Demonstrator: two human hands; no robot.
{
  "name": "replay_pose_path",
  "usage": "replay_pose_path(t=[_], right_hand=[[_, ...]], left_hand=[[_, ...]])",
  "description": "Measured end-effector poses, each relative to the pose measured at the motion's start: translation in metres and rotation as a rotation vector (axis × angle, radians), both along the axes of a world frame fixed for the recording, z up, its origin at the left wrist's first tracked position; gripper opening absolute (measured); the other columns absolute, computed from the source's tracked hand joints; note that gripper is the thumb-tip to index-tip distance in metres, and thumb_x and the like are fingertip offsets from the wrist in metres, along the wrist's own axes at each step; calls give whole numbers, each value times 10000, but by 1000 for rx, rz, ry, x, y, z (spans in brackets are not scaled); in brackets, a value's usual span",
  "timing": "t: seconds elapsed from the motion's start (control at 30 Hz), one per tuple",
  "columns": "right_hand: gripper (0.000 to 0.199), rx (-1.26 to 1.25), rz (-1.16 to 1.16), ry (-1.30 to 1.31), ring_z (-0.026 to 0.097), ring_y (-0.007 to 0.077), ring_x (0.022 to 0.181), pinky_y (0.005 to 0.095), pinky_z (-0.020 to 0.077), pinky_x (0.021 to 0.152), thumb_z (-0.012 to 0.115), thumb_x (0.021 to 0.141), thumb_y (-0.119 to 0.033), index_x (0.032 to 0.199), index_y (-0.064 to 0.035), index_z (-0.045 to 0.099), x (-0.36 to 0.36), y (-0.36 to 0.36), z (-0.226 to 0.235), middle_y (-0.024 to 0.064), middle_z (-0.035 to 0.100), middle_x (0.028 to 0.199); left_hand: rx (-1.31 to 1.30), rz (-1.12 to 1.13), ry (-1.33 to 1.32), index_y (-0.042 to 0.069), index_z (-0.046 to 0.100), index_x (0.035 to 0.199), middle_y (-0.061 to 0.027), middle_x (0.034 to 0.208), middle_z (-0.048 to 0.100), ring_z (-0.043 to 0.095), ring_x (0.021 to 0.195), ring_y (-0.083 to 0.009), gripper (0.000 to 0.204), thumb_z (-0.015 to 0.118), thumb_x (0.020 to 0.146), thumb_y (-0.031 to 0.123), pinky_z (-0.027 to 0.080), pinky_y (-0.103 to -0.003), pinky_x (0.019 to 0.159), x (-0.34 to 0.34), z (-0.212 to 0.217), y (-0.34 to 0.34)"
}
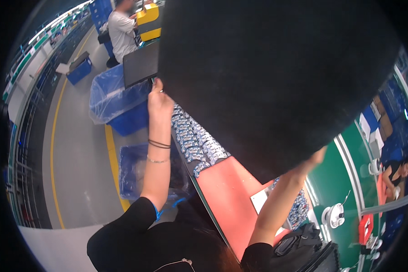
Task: Assemble LED lighting components by snapping apart circuit boards and organizing them into trays on an assembly line.
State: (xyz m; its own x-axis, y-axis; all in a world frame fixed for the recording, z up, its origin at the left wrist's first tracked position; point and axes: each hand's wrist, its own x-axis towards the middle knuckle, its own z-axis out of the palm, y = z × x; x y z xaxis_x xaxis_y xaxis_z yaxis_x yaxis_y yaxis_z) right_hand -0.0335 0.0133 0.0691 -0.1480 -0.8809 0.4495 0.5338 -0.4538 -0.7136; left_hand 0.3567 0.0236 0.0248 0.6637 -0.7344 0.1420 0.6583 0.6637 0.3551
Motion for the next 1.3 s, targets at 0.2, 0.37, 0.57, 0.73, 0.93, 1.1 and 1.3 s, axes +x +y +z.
replay_pose_path(t=[0.2, 0.37, 0.57, 0.73, 0.93, 1.1, 1.3], right_hand=[[418, -129, -592, 524, 662, 155, 961, 274, 565, 855, 762, 858, -209, 1194, -27, 593, -12, 56, 52, 107, 654, 1076], [400, -271, -837, 708, 676, 172, 902, 259, 536, 833, 733, 874, -277, 1129, 22, 655, -20, 70, 112, 113, 691, 1038], [473, -1047, -1031, 1298, 637, 225, 756, 360, 517, 703, 655, 741, 91, 1199, -23, 624, 49, 42, 132, 95, 651, 850], [237, -1445, -1002, 1587, 518, 137, 700, 294, 429, 625, 648, 750, 10, 987, 8, 641, 93, 57, 104, 32, 474, 754], [391, -1282, -340, 1516, 548, 216, 757, 336, 470, 703, 686, 705, -78, 1094, -63, 648, 82, 60, 65, 75, 579, 1005], [464, -889, -447, 1359, 633, 330, 918, 402, 522, 773, 742, 590, 50, 1031, -67, 655, 44, 24, 47, 117, 619, 1026], [307, -301, -519, 1199, 605, 234, 833, 325, 465, 749, 609, 953, -283, 1074, -2, 625, 2, -115, 29, 120, 613, 1004]], left_hand=[[50, 8, 200, 73, 574, 1125, -77, 1119, 649, 618, 1058, -206, 154, 505, 1011, 149, 487, -390, 992, -46, -4, -21], [439, 392, -575, 74, 559, 1294, -85, 1297, 533, 516, 1117, -223, 387, 654, 928, 154, 422, -358, 980, -72, 22, -32], [-269, -142, -705, 183, 134, 1565, -146, 1578, 211, 363, 1364, -264, 887, 624, 911, 526, 388, -385, 1066, -120, 118, 25], [-150, -53, -571, 27, 650, 1096, -47, 1036, 649, 577, 951, -111, 266, 662, 942, 243, 465, -313, 944, -113, 123, 47], [-3, -292, -180, -26, 647, 1048, -121, 1074, 682, 639, 1006, -239, 205, 587, 884, 80, 484, -365, 923, -61, 42, 55], [118, -163, -133, -9, 666, 957, -93, 993, 677, 626, 952, -218, 148, 603, 849, 71, 486, -359, 902, -16, 11, 37], [183, -277, -133, 4, 645, 950, -105, 987, 673, 624, 945, -250, 179, 622, 810, 113, 484, -387, 903, 10, 26, 11]])
